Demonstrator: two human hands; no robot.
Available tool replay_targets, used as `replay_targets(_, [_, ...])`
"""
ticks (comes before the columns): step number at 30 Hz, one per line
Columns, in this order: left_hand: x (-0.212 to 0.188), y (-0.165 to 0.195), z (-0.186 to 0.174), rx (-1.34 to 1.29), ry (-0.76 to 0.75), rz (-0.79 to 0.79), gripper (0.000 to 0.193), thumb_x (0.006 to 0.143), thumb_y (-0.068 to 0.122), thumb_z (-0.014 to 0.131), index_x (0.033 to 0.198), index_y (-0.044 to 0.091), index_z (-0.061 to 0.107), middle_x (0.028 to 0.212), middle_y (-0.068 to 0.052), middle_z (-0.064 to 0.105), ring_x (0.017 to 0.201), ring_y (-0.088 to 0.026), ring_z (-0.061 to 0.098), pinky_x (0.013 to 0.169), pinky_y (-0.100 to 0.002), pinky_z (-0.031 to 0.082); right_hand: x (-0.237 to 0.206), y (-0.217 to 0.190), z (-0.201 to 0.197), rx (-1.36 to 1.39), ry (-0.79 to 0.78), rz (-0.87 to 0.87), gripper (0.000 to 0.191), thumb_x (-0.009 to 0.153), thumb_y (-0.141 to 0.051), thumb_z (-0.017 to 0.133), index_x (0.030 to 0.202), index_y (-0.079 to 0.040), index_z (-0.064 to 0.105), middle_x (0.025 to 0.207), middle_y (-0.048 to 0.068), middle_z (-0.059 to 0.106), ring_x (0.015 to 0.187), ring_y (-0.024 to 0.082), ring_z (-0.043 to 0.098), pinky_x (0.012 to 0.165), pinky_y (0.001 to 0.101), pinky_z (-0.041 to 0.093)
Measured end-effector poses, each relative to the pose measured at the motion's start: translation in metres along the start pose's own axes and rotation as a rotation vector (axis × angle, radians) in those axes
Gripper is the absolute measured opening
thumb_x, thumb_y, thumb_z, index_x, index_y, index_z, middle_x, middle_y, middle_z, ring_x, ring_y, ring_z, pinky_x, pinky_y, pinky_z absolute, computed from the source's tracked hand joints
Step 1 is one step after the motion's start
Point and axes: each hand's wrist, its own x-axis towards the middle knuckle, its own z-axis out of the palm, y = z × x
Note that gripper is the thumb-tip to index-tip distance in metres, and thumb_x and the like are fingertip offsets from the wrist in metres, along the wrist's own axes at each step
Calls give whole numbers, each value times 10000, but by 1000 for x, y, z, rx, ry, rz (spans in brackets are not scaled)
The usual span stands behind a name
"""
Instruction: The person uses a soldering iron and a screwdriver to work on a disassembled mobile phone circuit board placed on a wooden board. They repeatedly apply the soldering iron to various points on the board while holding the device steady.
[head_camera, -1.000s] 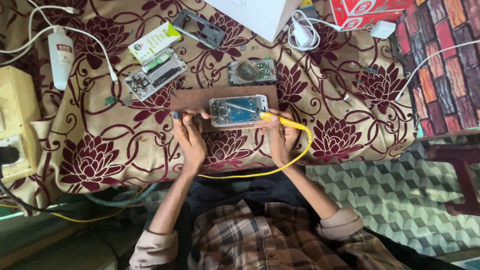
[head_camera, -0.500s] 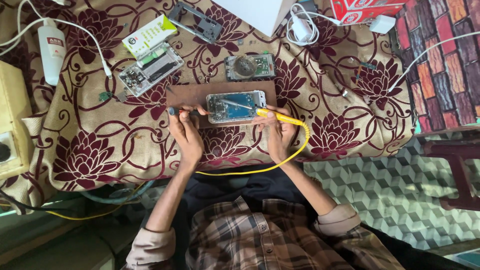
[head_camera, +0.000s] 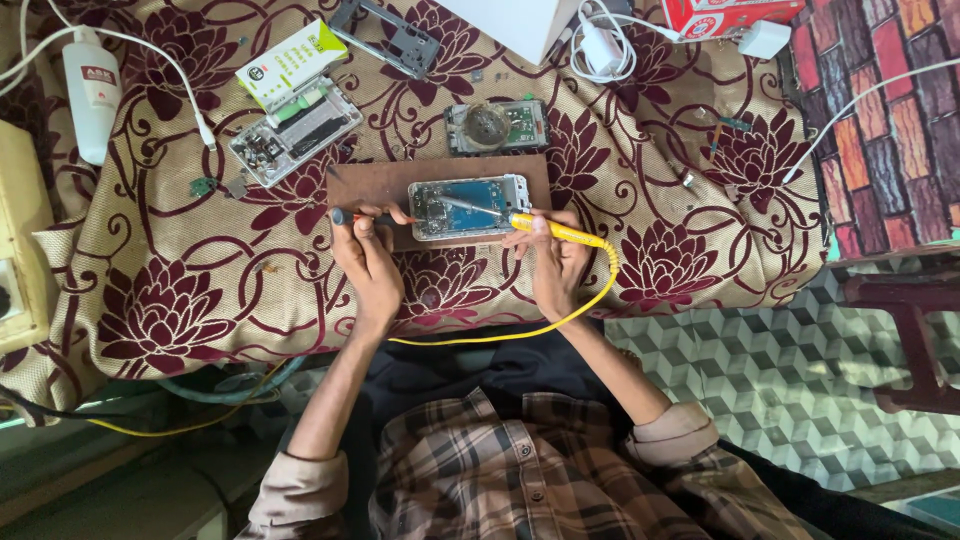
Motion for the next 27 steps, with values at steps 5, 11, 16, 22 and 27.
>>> replay_targets(5, [-1, 1, 0, 13, 0, 0, 208, 1191, 236, 388, 1136, 56, 475, 972, -81, 669, 662, -49, 409, 601, -212, 327, 2, 1, 2, 30, 57, 3, 217, 1143, -172, 475, 1190, 30, 540, 838, 181, 728, 763, 218, 744, 642, 282, 553])
replay_targets(11, [-1, 1, 1, 4, 7, 1, 213, 1184, 239, 396, 1137, 49, 480, 967, -79, 670, 656, -46, 411, 602, -209, 328, 3, 0, 2, 76, 60, 49, 227, 1136, -179, 479, 1224, 24, 529, 872, 182, 734, 789, 220, 757, 637, 264, 548])
replay_targets(16, [-1, 2, 0, 24, 17, -3, 219, 1185, 237, 399, 1131, 43, 482, 967, -85, 669, 663, -49, 416, 606, -210, 327, 3, -1, 2, 65, 42, 46, 222, 1126, -167, 487, 1216, 28, 543, 987, 197, 723, 838, 236, 763, 650, 279, 576])
replay_targets(22, [-1, -1, 0, 6, 15, 17, 231, 1180, 254, 403, 1120, 45, 483, 956, -88, 672, 657, -48, 428, 604, -208, 338, 5, 1, 1, 76, 56, 62, 214, 1131, -164, 480, 1216, 21, 546, 953, 194, 741, 820, 236, 768, 642, 278, 581])
replay_targets(27, [-1, -2, 0, 12, 17, 7, 241, 1186, 263, 406, 1124, 43, 481, 965, -95, 676, 670, -53, 424, 615, -212, 341, 4, 0, 1, 68, 51, 60, 218, 1133, -167, 479, 1210, 22, 555, 956, 191, 742, 826, 243, 772, 638, 284, 588])
